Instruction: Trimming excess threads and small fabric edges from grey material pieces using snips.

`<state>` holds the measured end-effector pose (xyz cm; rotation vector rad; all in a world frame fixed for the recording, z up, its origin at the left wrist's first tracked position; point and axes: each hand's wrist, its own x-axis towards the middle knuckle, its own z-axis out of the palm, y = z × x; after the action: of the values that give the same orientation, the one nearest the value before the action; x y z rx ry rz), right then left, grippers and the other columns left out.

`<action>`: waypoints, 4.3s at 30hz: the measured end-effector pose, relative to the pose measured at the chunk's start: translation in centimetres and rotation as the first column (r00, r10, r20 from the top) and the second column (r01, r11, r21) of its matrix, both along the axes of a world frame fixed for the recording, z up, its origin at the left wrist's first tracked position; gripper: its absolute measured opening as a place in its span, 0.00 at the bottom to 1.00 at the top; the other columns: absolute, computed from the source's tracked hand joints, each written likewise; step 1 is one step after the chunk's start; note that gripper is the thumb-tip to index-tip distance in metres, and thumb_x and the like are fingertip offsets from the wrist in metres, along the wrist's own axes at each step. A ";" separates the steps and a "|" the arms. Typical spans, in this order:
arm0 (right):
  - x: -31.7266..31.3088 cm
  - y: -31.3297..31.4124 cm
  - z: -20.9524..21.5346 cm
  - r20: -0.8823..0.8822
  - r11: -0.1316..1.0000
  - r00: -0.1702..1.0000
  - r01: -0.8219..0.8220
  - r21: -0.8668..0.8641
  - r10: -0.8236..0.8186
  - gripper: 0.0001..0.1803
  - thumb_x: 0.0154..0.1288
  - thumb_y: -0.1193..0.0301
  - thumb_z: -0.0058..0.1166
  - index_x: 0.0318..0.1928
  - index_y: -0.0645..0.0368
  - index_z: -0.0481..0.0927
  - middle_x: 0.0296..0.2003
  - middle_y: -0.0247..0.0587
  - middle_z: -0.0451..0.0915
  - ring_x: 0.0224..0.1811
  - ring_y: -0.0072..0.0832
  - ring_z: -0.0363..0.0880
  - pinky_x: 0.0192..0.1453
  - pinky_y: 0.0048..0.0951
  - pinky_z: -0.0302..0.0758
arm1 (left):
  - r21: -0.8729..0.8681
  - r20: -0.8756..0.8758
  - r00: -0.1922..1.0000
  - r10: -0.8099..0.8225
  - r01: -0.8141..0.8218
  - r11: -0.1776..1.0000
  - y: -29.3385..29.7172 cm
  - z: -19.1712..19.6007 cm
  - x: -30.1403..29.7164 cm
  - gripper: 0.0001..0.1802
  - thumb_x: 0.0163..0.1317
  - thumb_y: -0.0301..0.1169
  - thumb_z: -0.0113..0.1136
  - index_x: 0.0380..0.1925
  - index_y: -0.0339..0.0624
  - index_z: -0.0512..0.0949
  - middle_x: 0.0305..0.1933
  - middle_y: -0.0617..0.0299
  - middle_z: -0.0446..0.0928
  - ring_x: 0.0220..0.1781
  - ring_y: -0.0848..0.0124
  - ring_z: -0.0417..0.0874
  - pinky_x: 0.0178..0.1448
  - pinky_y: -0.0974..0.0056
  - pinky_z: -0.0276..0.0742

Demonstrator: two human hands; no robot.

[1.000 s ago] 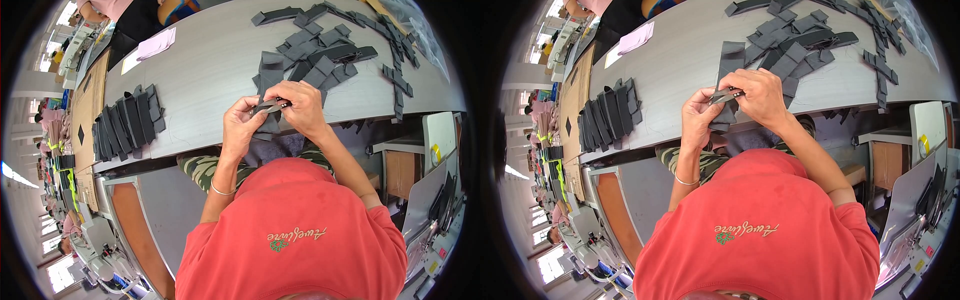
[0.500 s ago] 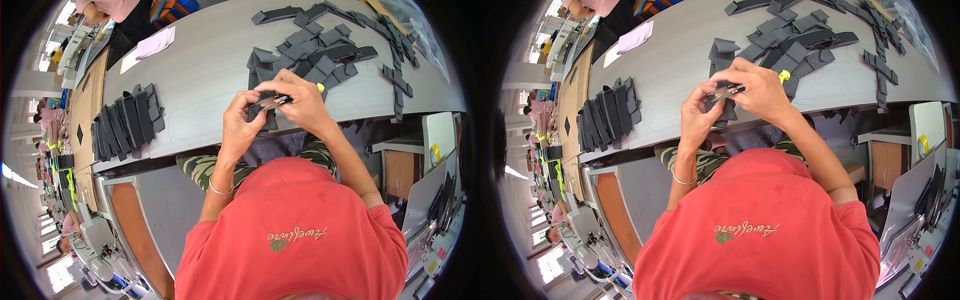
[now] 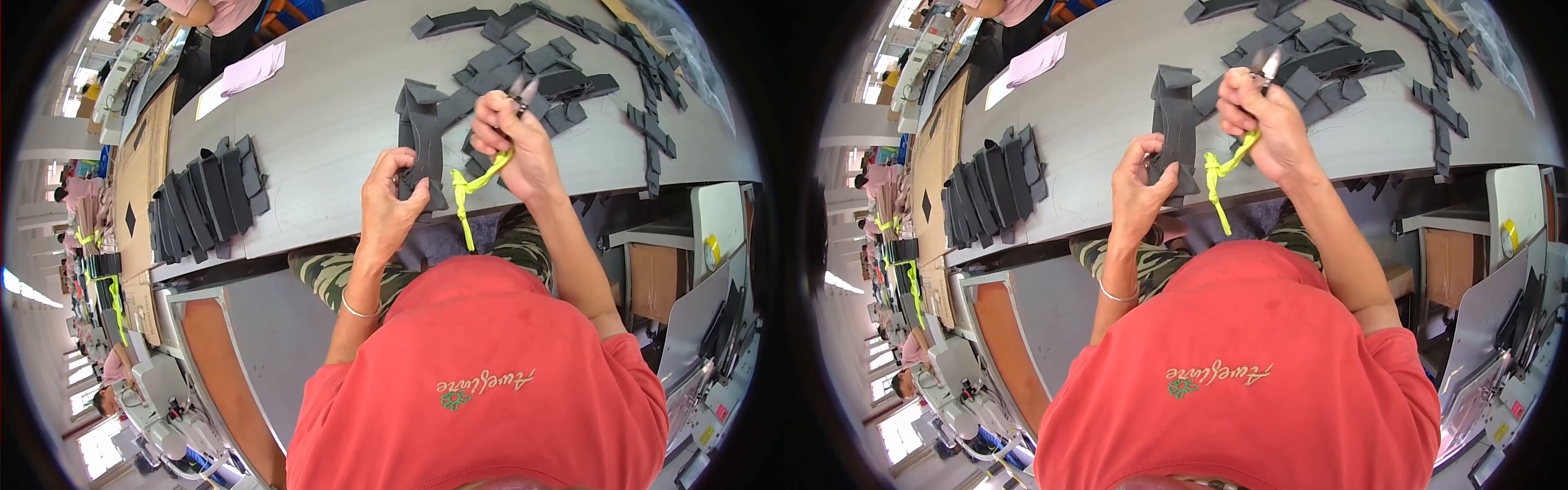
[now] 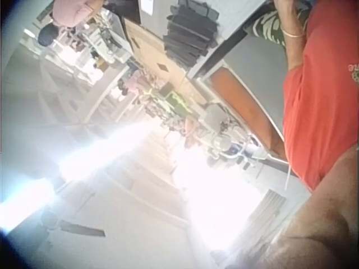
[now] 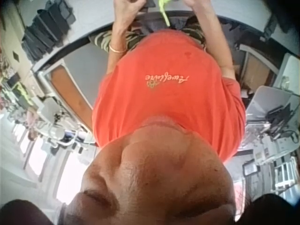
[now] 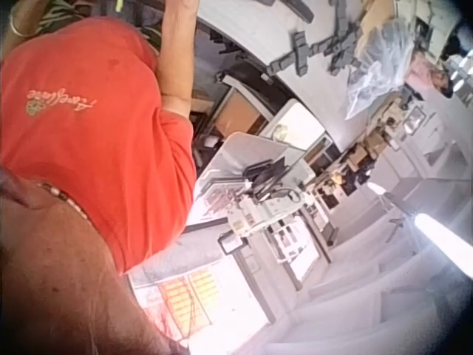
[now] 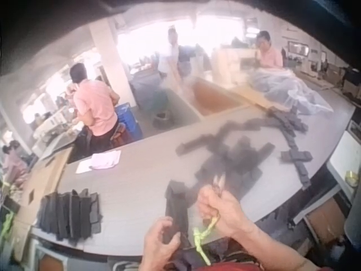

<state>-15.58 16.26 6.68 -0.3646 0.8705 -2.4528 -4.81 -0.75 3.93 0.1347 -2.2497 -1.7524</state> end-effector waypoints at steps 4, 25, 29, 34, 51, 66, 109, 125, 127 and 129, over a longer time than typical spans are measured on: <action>-0.6 2.6 -1.6 -0.268 0.933 0.950 -0.056 0.356 0.160 0.16 0.67 0.60 0.54 0.28 0.59 0.74 0.22 0.27 0.69 0.22 0.15 0.63 0.26 0.19 0.59 | -0.055 -0.110 0.993 0.032 -0.038 0.998 0.4 -0.8 -0.3 0.13 0.50 0.17 0.60 0.37 0.33 0.72 0.40 0.59 0.73 0.41 0.72 0.73 0.47 0.69 0.72; 2.3 -1.6 -2.2 -0.804 0.642 0.579 0.567 0.516 0.134 0.04 0.58 0.75 0.55 0.32 0.62 0.75 0.23 0.45 0.74 0.24 0.37 0.75 0.29 0.32 0.69 | 0.025 -0.130 0.990 -0.055 0.059 0.998 1.3 -1.3 -1.2 0.13 0.51 0.15 0.60 0.39 0.32 0.75 0.42 0.57 0.76 0.44 0.69 0.77 0.49 0.69 0.72; 2.9 -1.0 -1.7 -0.812 0.770 0.577 0.480 0.421 0.084 0.05 0.55 0.80 0.57 0.32 0.63 0.76 0.25 0.40 0.77 0.27 0.31 0.77 0.31 0.29 0.71 | 0.226 -0.055 0.992 -0.111 0.121 0.967 1.4 -1.2 -0.8 0.12 0.55 0.15 0.59 0.40 0.31 0.75 0.46 0.60 0.75 0.47 0.74 0.74 0.54 0.71 0.69; 3.4 -0.5 -0.4 -0.748 0.835 0.627 0.279 0.475 0.216 0.05 0.54 0.83 0.58 0.31 0.64 0.76 0.25 0.36 0.78 0.29 0.23 0.78 0.34 0.23 0.72 | 0.339 0.008 0.999 -0.049 0.043 0.940 1.0 -2.0 -0.9 0.12 0.55 0.16 0.60 0.40 0.30 0.75 0.44 0.63 0.75 0.47 0.76 0.73 0.55 0.70 0.69; 2.4 -0.2 0.2 -0.877 0.493 0.457 0.734 0.468 0.152 0.10 0.56 0.72 0.61 0.41 0.53 0.81 0.33 0.34 0.77 0.35 0.33 0.76 0.39 0.33 0.70 | 0.678 0.010 1.000 -0.025 0.012 0.735 0.4 0.8 -1.1 0.12 0.58 0.15 0.59 0.43 0.32 0.75 0.45 0.57 0.78 0.44 0.75 0.80 0.48 0.70 0.78; 2.1 -0.8 -0.1 -0.949 0.409 0.299 0.857 0.313 0.100 0.07 0.56 0.71 0.60 0.37 0.50 0.82 0.29 0.30 0.75 0.34 0.29 0.76 0.36 0.31 0.67 | 0.689 0.025 0.997 -0.077 0.038 0.724 0.6 1.1 -1.0 0.16 0.59 0.16 0.60 0.48 0.31 0.73 0.43 0.56 0.80 0.40 0.75 0.82 0.45 0.71 0.81; 2.8 1.7 0.6 -0.277 0.475 0.603 -0.194 0.859 0.748 0.15 0.61 0.61 0.61 0.38 0.61 0.83 0.33 0.35 0.82 0.35 0.21 0.77 0.42 0.24 0.72 | 0.761 -0.058 0.998 0.030 0.025 0.648 -0.7 0.3 0.3 0.17 0.54 0.18 0.52 0.46 0.36 0.70 0.43 0.56 0.75 0.42 0.68 0.78 0.50 0.67 0.76; 3.5 -1.4 -3.0 -0.129 0.866 0.989 0.006 0.501 0.067 0.28 0.61 0.67 0.63 0.60 0.59 0.68 0.37 0.26 0.77 0.30 0.06 0.66 0.24 0.12 0.56 | 0.348 0.035 0.994 0.103 -0.109 0.931 0.2 1.1 -1.5 0.26 0.64 0.31 0.59 0.59 0.30 0.67 0.51 0.56 0.74 0.44 0.75 0.76 0.46 0.69 0.73; 3.9 -1.6 -3.0 -0.159 0.876 0.975 -0.063 0.479 0.157 0.28 0.62 0.68 0.62 0.60 0.60 0.68 0.37 0.25 0.76 0.31 0.07 0.67 0.24 0.13 0.56 | 0.379 0.101 0.995 0.021 -0.058 0.923 -0.3 0.7 -1.9 0.29 0.64 0.33 0.60 0.61 0.28 0.66 0.49 0.56 0.75 0.43 0.74 0.77 0.45 0.69 0.75; 4.2 -1.8 -3.7 -0.173 0.882 0.974 -0.047 0.469 0.144 0.27 0.62 0.68 0.62 0.59 0.61 0.69 0.38 0.26 0.75 0.32 0.07 0.67 0.25 0.13 0.58 | 0.234 0.174 0.982 -0.066 0.024 0.972 -0.9 -0.2 -2.1 0.36 0.61 0.35 0.63 0.64 0.26 0.61 0.42 0.58 0.76 0.40 0.75 0.77 0.44 0.70 0.75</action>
<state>-11.42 14.46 2.95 -0.4712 1.4499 -2.0509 -6.95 -1.67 3.76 0.3048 -2.1744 -2.1011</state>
